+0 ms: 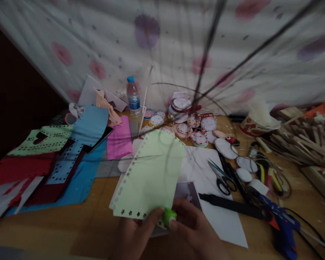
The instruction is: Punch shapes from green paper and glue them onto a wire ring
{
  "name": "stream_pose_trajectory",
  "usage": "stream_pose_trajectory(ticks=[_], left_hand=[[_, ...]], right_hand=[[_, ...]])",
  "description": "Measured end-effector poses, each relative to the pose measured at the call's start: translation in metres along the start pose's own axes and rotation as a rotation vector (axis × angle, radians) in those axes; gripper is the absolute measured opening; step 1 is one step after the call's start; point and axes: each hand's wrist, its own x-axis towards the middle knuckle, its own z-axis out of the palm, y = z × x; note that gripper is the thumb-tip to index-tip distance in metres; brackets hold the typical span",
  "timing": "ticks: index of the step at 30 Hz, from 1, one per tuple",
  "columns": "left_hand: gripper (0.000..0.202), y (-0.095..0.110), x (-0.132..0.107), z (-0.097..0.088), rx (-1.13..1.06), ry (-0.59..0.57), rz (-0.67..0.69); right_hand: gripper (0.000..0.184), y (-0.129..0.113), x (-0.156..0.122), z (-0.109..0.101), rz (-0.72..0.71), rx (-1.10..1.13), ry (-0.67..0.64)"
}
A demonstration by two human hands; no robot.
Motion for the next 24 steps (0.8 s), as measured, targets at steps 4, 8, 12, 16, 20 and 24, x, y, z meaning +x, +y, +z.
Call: stream_pose_trajectory(ticks=[4, 8, 12, 16, 20, 24], left_hand=[[0.055, 0.003, 0.001, 0.000, -0.023, -0.025, -0.033], [0.050, 0.003, 0.000, 0.001, -0.024, -0.020, -0.057], [0.044, 0.002, -0.001, 0.000, 0.011, -0.005, -0.047], [0.049, 0.004, -0.003, -0.001, -0.003, -0.017, -0.058], [0.048, 0.007, -0.006, -0.003, 0.020, -0.038, -0.052], [0.037, 0.006, -0.009, -0.005, 0.053, -0.014, -0.002]], right_hand=[[0.030, 0.001, 0.003, 0.000, -0.006, 0.017, -0.038], [0.040, 0.000, 0.005, -0.001, 0.044, 0.022, -0.044], [0.042, -0.003, 0.003, -0.004, 0.113, 0.022, -0.042], [0.039, -0.011, 0.002, 0.001, 0.130, -0.004, -0.088], [0.041, -0.012, 0.004, 0.009, 0.048, 0.035, -0.134], [0.037, -0.009, 0.006, 0.013, -0.037, 0.024, -0.145]])
